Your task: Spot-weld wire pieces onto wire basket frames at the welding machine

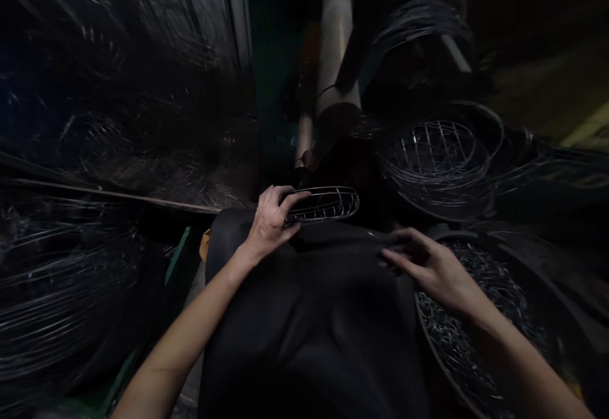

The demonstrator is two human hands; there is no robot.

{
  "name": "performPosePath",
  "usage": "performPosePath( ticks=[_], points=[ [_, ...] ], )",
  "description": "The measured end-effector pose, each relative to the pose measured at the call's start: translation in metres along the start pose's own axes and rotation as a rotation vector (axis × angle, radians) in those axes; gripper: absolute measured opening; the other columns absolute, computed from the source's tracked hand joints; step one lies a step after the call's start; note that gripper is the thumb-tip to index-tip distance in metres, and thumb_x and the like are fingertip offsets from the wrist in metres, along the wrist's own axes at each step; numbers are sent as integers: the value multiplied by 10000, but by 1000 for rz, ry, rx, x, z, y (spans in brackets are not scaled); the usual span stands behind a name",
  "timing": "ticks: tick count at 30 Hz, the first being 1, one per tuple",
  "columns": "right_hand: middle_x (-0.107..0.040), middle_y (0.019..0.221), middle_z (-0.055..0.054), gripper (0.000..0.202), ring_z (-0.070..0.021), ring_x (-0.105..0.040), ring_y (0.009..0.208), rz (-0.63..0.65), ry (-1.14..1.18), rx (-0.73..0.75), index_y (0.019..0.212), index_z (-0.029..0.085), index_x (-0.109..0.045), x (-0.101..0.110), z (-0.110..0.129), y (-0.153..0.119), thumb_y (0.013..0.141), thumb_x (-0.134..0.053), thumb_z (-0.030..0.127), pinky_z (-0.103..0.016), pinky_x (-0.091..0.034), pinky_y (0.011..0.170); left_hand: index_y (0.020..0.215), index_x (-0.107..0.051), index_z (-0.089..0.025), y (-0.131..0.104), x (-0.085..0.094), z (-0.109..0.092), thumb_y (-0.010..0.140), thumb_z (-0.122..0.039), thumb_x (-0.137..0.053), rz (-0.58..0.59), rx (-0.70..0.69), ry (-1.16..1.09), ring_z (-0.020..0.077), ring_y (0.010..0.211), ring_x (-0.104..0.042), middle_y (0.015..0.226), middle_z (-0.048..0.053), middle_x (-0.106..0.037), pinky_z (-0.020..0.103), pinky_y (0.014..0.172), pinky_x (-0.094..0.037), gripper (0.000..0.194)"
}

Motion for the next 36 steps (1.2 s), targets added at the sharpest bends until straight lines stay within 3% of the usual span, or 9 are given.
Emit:
performPosePath(
  ticks=[5,11,17,20,27,36],
  points=[
    [-689,886,-48,414,-154,-642,622,166,251,25,1125,219,-592,-38,58,47,810,-599,488,-284,-540,544,1240,-490,-249,4,11,-9,734,-174,-625,-24,-38,41,265,1111,-485,1136,75,-492,476,998,-384,529],
    [-705,961,1,172,-152,-666,863,-28,38,315,1000,245,-662,-66,97,74,850,-586,282,-264,-530,778,1248,-483,-256,5,14,-12,733,-168,-623,-13,-36,75,267,1106,-499,1136,78,-501,510,1021,-367,541],
    [-720,941,-4,233,-114,-667,752,-127,-321,627,1040,212,-649,-76,108,66,857,-525,140,-225,-450,600,1249,-484,-238,1,12,-9,755,-196,-613,-48,-36,43,261,1120,-494,1132,86,-509,494,1031,-369,512],
    [-722,933,14,265,-95,-667,744,-157,-361,710,1041,210,-644,-75,111,65,847,-506,93,-221,-404,561,1263,-463,-226,-1,10,-7,758,-205,-619,-56,-47,26,259,1123,-491,1151,92,-494,501,1028,-369,529],
    [-725,918,9,281,-93,-678,770,-143,-254,734,1024,204,-636,-74,116,66,822,-507,55,-209,-414,574,1259,-449,-234,-2,12,-3,745,-182,-641,-81,-19,-38,261,1122,-491,1159,92,-484,496,997,-400,552],
    [-714,939,24,254,-99,-670,745,-150,-48,606,1057,249,-617,-79,107,69,848,-550,121,-210,-490,647,1247,-457,-225,-1,15,-3,746,-172,-639,-142,-38,-64,250,1094,-501,1133,89,-498,469,973,-428,535]
  ],
)
Point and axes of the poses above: each hand's wrist, its own y-axis towards the middle knuckle, its own x-axis out of the back of the hand, z = x × y, the point moved 5 cm from there along y, towards the middle knuckle
